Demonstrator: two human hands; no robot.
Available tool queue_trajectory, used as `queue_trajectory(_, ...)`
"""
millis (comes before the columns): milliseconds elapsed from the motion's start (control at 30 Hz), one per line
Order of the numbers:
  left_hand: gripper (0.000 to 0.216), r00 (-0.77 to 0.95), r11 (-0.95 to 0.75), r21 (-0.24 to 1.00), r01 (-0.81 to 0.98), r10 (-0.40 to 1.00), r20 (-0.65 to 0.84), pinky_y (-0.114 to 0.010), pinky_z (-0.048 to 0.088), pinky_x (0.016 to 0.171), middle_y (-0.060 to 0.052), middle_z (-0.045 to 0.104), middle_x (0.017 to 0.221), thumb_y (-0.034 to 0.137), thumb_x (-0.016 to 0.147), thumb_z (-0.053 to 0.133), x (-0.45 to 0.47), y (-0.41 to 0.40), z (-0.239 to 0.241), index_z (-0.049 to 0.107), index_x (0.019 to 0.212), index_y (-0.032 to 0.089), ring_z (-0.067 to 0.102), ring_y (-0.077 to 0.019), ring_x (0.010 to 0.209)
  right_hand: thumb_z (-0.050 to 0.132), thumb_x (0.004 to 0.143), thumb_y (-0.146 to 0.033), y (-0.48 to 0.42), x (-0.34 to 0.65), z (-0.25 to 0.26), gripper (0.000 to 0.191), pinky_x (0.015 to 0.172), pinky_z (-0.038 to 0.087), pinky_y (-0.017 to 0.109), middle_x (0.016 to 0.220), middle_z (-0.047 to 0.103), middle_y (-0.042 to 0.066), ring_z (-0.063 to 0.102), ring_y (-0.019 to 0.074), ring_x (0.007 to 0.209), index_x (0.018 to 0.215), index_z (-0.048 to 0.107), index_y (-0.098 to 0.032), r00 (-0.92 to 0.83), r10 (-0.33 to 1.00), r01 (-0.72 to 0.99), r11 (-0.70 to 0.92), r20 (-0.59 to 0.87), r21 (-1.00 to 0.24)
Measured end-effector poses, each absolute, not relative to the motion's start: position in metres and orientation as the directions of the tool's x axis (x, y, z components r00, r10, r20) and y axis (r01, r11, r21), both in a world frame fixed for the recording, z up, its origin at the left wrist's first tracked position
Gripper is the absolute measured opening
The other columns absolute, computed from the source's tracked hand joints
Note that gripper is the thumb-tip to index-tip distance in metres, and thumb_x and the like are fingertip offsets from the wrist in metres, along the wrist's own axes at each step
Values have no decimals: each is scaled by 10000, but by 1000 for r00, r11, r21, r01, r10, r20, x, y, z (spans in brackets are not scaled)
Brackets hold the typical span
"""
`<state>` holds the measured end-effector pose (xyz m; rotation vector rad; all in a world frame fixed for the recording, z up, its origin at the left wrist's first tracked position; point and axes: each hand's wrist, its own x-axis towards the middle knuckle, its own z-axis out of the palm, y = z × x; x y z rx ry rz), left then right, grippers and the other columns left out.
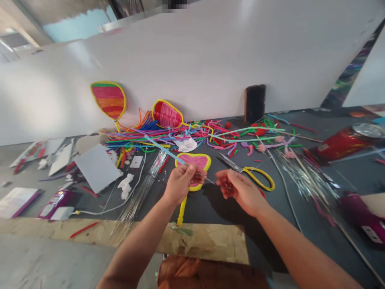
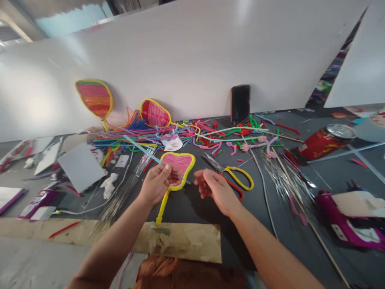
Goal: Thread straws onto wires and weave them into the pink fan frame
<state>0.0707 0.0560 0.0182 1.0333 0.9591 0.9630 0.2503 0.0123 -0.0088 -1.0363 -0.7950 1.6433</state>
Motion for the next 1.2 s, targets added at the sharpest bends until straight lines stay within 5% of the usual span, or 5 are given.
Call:
queue_trajectory(233,321,340,424,825,-374,890,-303,-261,533,596,-61,684,730,415,702,698,65,60,4,566,762,128,650,-148,627,565,843,-369,4,247,-8,249,603,454,257,806,590,28,530,121,650,1013,624,-198,-318,946,-114,-96,-55,-989)
queue_trajectory(767,224,541,605,665,-438,768,-342,-213,513,550,-49,667,731,337,772,650,67,54,-1,556,760,134,624,-115,594,687,762,-360,-1,236,-16,191,541,408,229,693,598,4,534,90,559,757,654,-172,-513,836,-498,-475,-195,-726)
queue_trajectory(1000,294,567,541,766,-346,771,-288,-239,478,622,-48,638,766,396,737,674,67,49,2,601,862,140,601,-127,670,644,801,-339,-3,231,-24,170,584,426,258,719,606,18,522,104,598,761,656,-174,-447,887,-399,-312,-114,-862)
queue_trajectory(1200,324,566,368,914,-171,796,-215,-245,415,631,-14,546,661,440,740,652,69,45,4,593,723,123,519,-113,628,615,806,-389,1,233,-22,215,584,456,284,733,640,42,545,131,600,790,661,-179,-285,951,-185,-174,-117,-967)
